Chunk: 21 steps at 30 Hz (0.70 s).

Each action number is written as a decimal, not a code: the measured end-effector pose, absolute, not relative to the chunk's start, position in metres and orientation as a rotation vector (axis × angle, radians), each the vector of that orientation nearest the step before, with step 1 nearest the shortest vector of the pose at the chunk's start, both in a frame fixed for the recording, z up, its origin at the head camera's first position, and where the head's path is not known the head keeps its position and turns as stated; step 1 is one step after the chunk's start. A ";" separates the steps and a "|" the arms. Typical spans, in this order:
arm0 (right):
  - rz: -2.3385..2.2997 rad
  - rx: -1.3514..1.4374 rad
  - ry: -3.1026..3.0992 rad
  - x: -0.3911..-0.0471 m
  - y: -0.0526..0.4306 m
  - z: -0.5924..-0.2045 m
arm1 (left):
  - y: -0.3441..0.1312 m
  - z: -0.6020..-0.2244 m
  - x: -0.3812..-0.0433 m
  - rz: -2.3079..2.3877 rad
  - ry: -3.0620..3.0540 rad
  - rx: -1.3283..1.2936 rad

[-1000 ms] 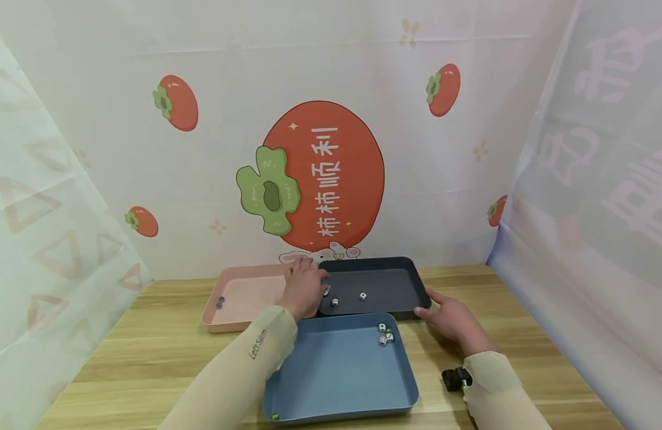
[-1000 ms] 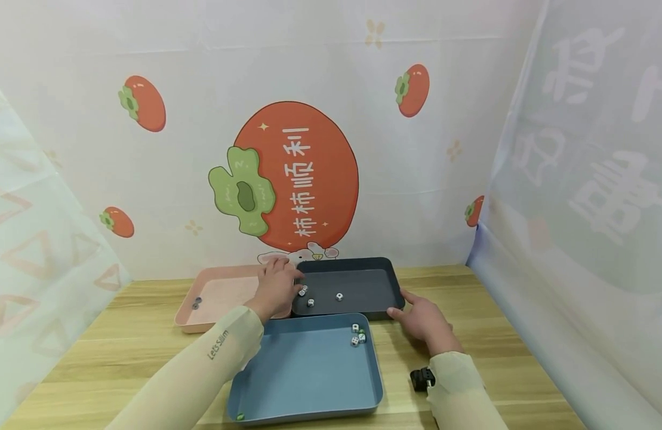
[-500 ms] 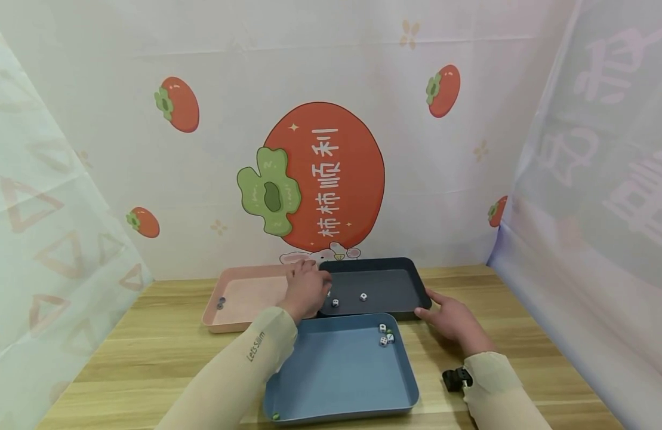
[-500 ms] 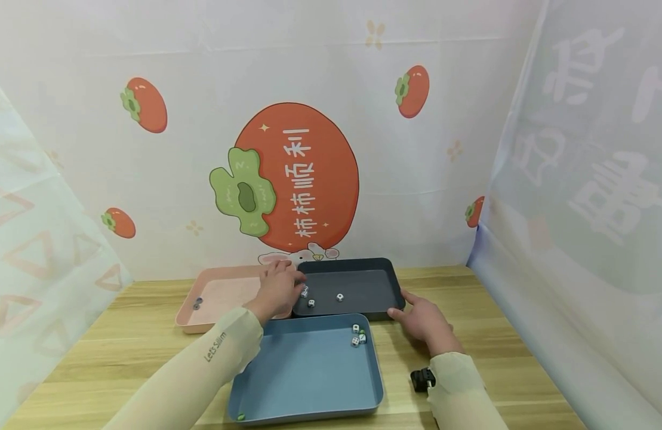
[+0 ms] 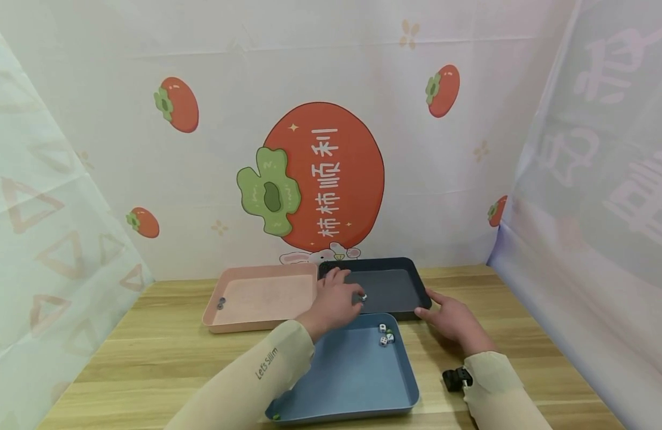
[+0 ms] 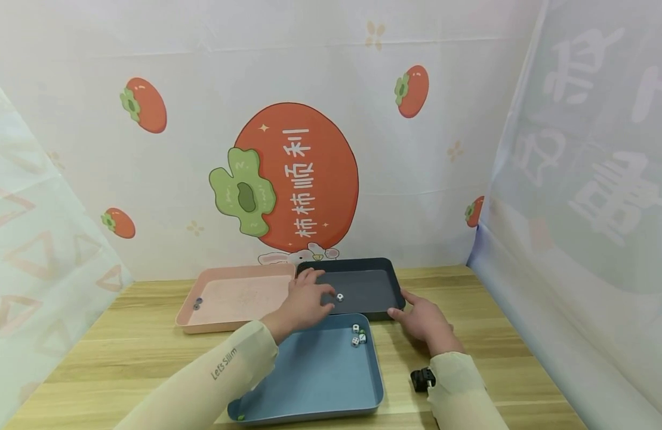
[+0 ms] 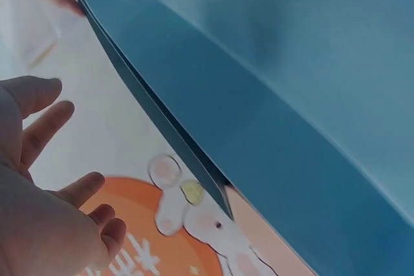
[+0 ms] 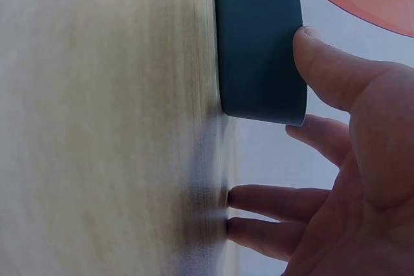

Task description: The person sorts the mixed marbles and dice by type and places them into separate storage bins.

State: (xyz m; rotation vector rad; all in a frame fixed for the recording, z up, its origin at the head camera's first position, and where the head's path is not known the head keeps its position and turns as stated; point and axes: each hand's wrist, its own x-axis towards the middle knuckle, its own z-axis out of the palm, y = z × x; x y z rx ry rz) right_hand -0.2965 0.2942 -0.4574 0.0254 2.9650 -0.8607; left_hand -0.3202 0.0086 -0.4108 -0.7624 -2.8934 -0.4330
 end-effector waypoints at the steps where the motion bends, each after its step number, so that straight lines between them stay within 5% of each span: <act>1: -0.862 0.027 2.963 -0.297 0.294 -0.457 | 0.011 -0.410 -0.317 -0.433 -2.895 -0.790; 21: -0.868 0.004 2.966 -0.295 0.294 -0.456 | 0.040 -0.432 -0.286 -0.104 -2.932 -1.089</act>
